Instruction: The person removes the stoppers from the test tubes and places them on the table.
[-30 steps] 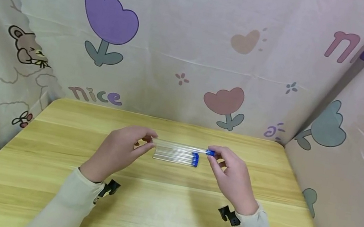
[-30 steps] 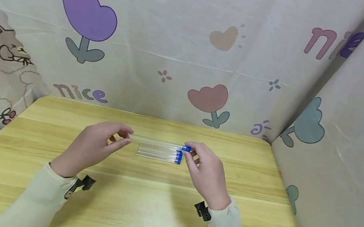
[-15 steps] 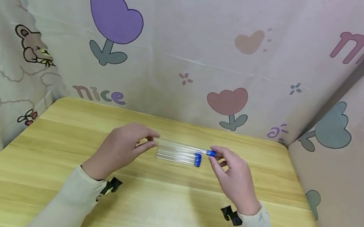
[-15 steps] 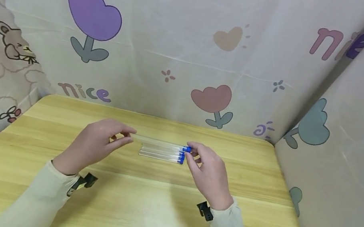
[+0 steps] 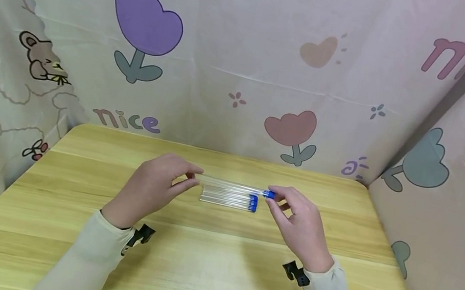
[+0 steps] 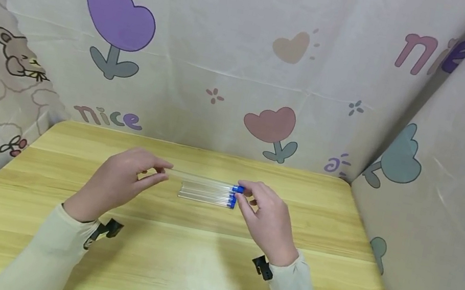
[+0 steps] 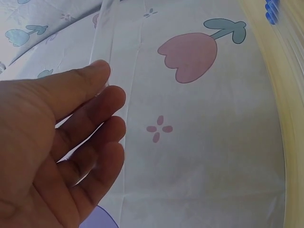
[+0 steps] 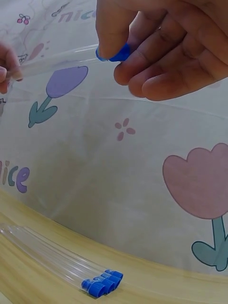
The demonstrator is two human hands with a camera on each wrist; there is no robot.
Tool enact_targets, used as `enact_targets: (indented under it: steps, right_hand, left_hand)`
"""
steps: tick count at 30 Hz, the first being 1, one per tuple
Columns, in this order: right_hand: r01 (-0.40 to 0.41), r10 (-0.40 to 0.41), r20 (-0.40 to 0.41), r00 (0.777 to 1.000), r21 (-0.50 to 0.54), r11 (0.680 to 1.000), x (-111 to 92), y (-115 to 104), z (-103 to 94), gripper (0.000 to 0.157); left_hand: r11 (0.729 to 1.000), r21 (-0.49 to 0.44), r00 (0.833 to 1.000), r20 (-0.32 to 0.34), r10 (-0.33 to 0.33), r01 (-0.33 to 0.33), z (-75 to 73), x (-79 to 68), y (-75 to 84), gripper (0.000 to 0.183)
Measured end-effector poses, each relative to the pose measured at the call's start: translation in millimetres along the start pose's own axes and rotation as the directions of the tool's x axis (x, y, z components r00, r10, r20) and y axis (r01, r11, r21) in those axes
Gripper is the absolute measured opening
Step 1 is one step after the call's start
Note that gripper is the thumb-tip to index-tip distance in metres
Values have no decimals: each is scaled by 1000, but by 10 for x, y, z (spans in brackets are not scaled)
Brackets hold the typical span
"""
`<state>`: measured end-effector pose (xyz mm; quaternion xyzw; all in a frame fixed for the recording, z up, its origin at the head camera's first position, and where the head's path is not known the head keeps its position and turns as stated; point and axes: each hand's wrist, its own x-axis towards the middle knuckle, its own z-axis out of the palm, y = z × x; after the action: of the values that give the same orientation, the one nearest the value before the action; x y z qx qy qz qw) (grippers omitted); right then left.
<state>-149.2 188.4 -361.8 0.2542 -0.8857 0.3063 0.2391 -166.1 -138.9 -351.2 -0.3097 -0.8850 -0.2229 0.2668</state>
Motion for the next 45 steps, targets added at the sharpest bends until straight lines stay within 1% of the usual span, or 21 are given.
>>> enact_targets:
  steps: [2, 6, 9, 13, 18, 20, 22, 25, 27, 32, 39, 45]
  right_hand:
    - [7, -7, -17, 1000, 3, 1000, -1, 3, 12, 23]
    - [58, -58, -64, 996, 2, 998, 17, 9, 50, 21]
    - [88, -87, -95, 992, 4, 996, 38, 6, 83, 18]
    - [89, -89, -129, 988, 1, 996, 80, 1, 127, 15]
    - [76, -84, -166, 983, -53, 996, 140, 5, 161, 15]
    - [69, -80, -158, 984, -76, 995, 145, 12, 163, 16]
    - [60, -69, -123, 990, -80, 995, 134, 10, 159, 17]
    - [40, -44, -57, 997, -65, 997, 108, 3, 149, 19]
    - [35, -36, -36, 999, -46, 998, 97, -6, 138, 21]
    - [59, -61, -53, 997, -36, 998, 93, -8, 109, 20]
    - [102, -104, -58, 993, -44, 994, 110, 9, 101, 19]
    - [173, -174, -22, 984, -42, 984, 109, 28, 68, 20]
  left_hand:
    - [1000, 0, 1000, -14, 4, -4, -1, -1, -3, 25]
    - [1000, 2, 999, -43, 11, -11, -13, -1, -20, 23]
    - [1000, 3, 999, -50, 14, -13, -32, 6, -23, 23]
    - [1000, -5, 998, -57, 12, -12, -32, 11, -19, 23]
    - [1000, -3, 997, -78, 5, -5, -9, 20, -11, 24]
    - [1000, 2, 996, -87, 5, -5, -11, 27, -1, 24]
    - [1000, 4, 996, -94, 4, -4, -13, 28, 7, 24]
    - [1000, 5, 996, -93, 0, 0, -7, 20, 13, 24]
    - [1000, 5, 996, -87, -3, 4, -3, 15, 13, 23]
    - [1000, -2, 997, -75, -2, 2, 7, 12, 15, 23]
    - [1000, 1, 998, -56, 4, -4, 31, 17, 18, 31]
    - [998, 27, 993, -102, 60, -58, 45, 13, -4, 23]
